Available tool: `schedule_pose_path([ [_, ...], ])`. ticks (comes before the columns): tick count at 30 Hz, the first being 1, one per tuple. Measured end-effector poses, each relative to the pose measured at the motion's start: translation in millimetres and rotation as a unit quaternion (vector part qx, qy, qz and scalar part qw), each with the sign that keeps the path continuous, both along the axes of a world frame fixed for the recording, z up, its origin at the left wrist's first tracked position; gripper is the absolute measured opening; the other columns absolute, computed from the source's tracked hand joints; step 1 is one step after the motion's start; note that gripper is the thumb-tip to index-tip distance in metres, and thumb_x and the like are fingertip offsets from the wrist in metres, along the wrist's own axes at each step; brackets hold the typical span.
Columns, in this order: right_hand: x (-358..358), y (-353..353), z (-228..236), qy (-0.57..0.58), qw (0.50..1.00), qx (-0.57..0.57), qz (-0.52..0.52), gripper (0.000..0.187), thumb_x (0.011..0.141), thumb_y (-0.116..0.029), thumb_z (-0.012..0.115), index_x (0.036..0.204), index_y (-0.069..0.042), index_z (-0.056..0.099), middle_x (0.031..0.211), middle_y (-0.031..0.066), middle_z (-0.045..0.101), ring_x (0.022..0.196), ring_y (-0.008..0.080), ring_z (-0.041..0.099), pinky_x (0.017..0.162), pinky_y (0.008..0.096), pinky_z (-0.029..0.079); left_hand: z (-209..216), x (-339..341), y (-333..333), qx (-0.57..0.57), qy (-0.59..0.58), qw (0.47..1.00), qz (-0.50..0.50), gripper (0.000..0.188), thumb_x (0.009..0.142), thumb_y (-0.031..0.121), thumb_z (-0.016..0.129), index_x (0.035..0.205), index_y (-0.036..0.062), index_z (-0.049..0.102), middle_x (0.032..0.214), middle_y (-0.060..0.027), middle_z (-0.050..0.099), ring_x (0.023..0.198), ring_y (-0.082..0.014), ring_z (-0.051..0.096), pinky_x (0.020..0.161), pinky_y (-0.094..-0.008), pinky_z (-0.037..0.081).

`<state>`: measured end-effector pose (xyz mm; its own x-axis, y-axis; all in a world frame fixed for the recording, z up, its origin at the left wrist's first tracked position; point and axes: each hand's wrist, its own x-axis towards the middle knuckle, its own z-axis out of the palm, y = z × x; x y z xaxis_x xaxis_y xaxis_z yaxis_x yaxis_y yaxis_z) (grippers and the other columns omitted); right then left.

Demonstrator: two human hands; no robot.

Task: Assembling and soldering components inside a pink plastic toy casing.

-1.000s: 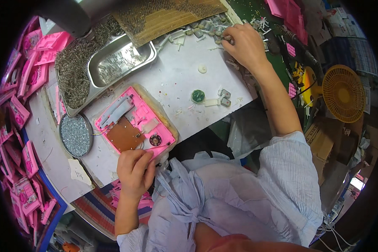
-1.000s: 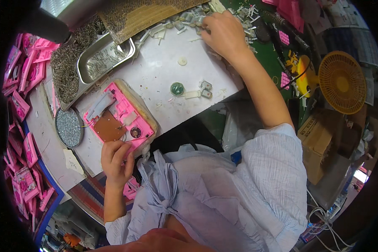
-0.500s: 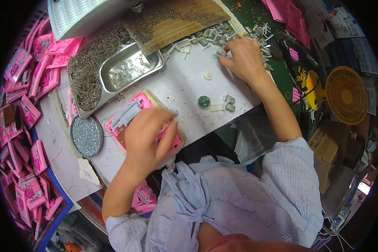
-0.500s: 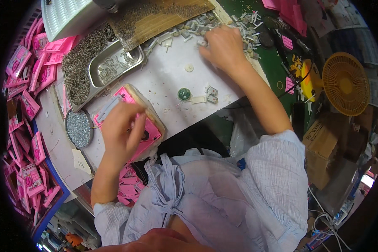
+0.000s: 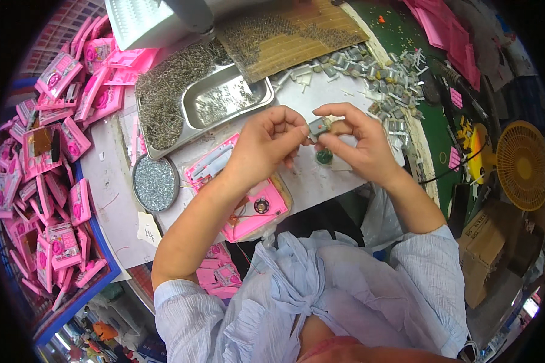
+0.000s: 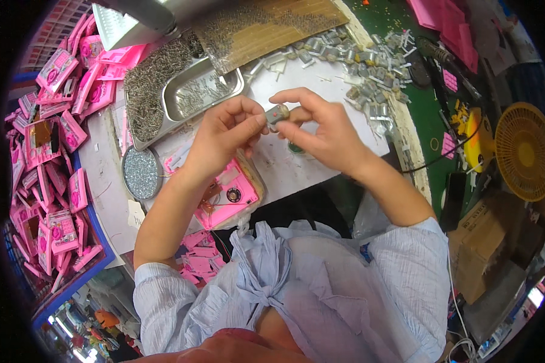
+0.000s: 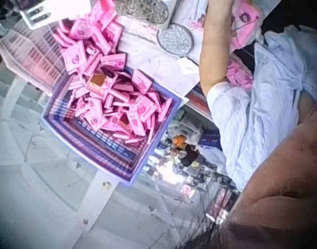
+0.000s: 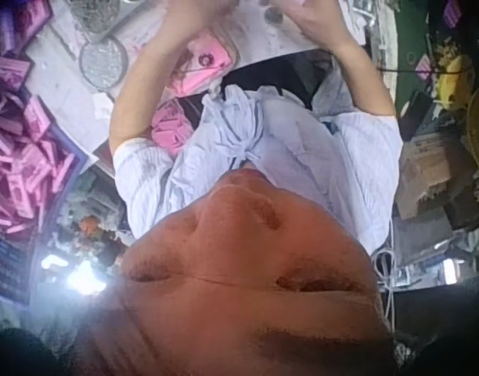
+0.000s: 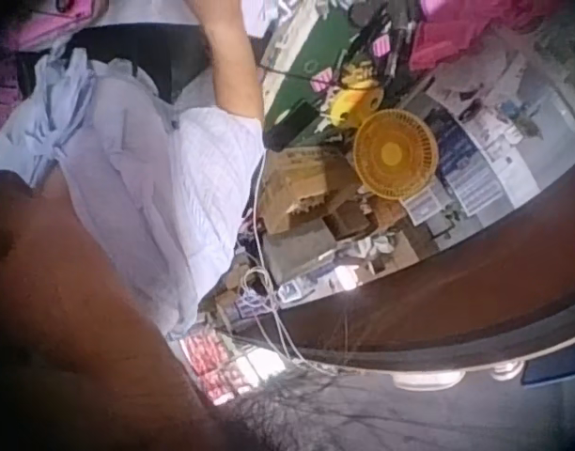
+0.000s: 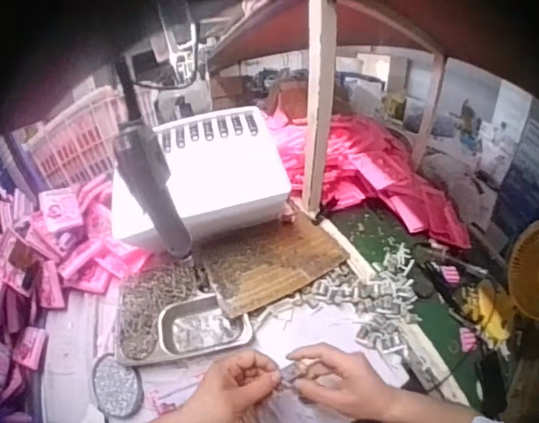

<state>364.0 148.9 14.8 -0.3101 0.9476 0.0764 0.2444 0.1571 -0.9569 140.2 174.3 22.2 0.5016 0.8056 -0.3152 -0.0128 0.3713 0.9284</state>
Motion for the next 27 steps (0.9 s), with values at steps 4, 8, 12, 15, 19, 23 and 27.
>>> schedule_pose_path([
  [4, -4.7, -6.6, -5.0, 0.09, 0.995, -0.025, -0.045, 0.045, 0.089, -0.001, 0.074, 0.131, -0.003, 0.059, 0.08, 0.0033, 0.072, 0.078, 0.0079, 0.067, 0.079, 0.0266, 0.051, -10.4, 6.4, 2.0, 0.087, -0.014, 0.996, -0.028, 0.018, 0.102, 0.019, 0.066, 0.108, 0.0026, 0.065, 0.092, 0.0026, 0.065, 0.069, -0.0057, 0.057, 0.06, -0.0218, 0.047],
  [8, 16.4, -9.7, 3.4, 0.108, 0.989, -0.056, -0.086, 0.045, 0.088, 0.001, 0.073, 0.131, -0.002, 0.059, 0.079, 0.0016, 0.067, 0.076, 0.0069, 0.062, 0.077, 0.0245, 0.049, -11.4, 6.6, 50.7, 0.297, 0.165, 0.939, -0.041, 0.018, 0.096, 0.018, 0.068, 0.102, 0.0016, 0.071, 0.09, -0.0042, 0.069, 0.078, -0.0168, 0.065, 0.071, -0.0307, 0.052],
  [12, 25.4, -13.3, -0.7, 0.067, 0.995, -0.037, -0.061, 0.044, 0.088, 0.001, 0.073, 0.13, -0.003, 0.06, 0.081, 0.0023, 0.068, 0.077, 0.007, 0.063, 0.077, 0.0245, 0.049, -23.3, 10.8, 133.3, 0.524, 0.433, 0.729, 0.084, 0.019, 0.088, 0.023, 0.074, 0.092, 0.0045, 0.075, 0.087, -0.0138, 0.072, 0.08, -0.0279, 0.07, 0.076, -0.0385, 0.054],
  [15, 24.3, -17.2, -6.4, 0.073, 0.996, -0.028, -0.051, 0.043, 0.088, 0.0, 0.074, 0.129, -0.004, 0.061, 0.081, 0.0029, 0.068, 0.077, 0.0076, 0.064, 0.077, 0.0246, 0.049, -33.7, 29.5, 167.4, 0.532, 0.52, 0.665, 0.066, 0.026, 0.087, 0.033, 0.074, 0.094, 0.0083, 0.077, 0.093, -0.0133, 0.074, 0.087, -0.0336, 0.071, 0.078, -0.0449, 0.053],
  [19, 31.4, -22.2, -3.4, 0.067, 0.996, -0.02, -0.052, 0.043, 0.088, -0.001, 0.074, 0.129, -0.003, 0.061, 0.08, 0.0037, 0.069, 0.076, 0.0081, 0.065, 0.077, 0.0244, 0.048, -38.4, 57.2, 180.9, 0.461, 0.631, 0.622, 0.047, 0.029, 0.087, 0.041, 0.073, 0.095, 0.0132, 0.08, 0.095, -0.011, 0.075, 0.094, -0.0312, 0.071, 0.085, -0.049, 0.049],
  [23, 38.6, -25.4, -2.7, 0.065, 0.996, -0.018, -0.053, 0.044, 0.088, -0.001, 0.074, 0.129, -0.002, 0.061, 0.08, 0.0038, 0.069, 0.075, 0.0082, 0.065, 0.077, 0.0245, 0.048, -41.0, 58.9, 187.0, 0.452, 0.631, 0.628, 0.053, 0.031, 0.087, 0.041, 0.074, 0.094, 0.0106, 0.078, 0.095, -0.012, 0.075, 0.093, -0.0318, 0.071, 0.084, -0.0476, 0.047],
  [27, 41.9, -25.9, -4.3, 0.071, 0.996, -0.017, -0.052, 0.044, 0.088, 0.001, 0.074, 0.129, -0.001, 0.061, 0.082, 0.0034, 0.069, 0.076, 0.0082, 0.065, 0.074, 0.0242, 0.049, -43.0, 58.5, 192.6, 0.446, 0.631, 0.632, 0.063, 0.028, 0.089, 0.039, 0.072, 0.1, 0.0149, 0.08, 0.098, -0.0113, 0.076, 0.098, -0.0324, 0.071, 0.088, -0.0485, 0.049],
])
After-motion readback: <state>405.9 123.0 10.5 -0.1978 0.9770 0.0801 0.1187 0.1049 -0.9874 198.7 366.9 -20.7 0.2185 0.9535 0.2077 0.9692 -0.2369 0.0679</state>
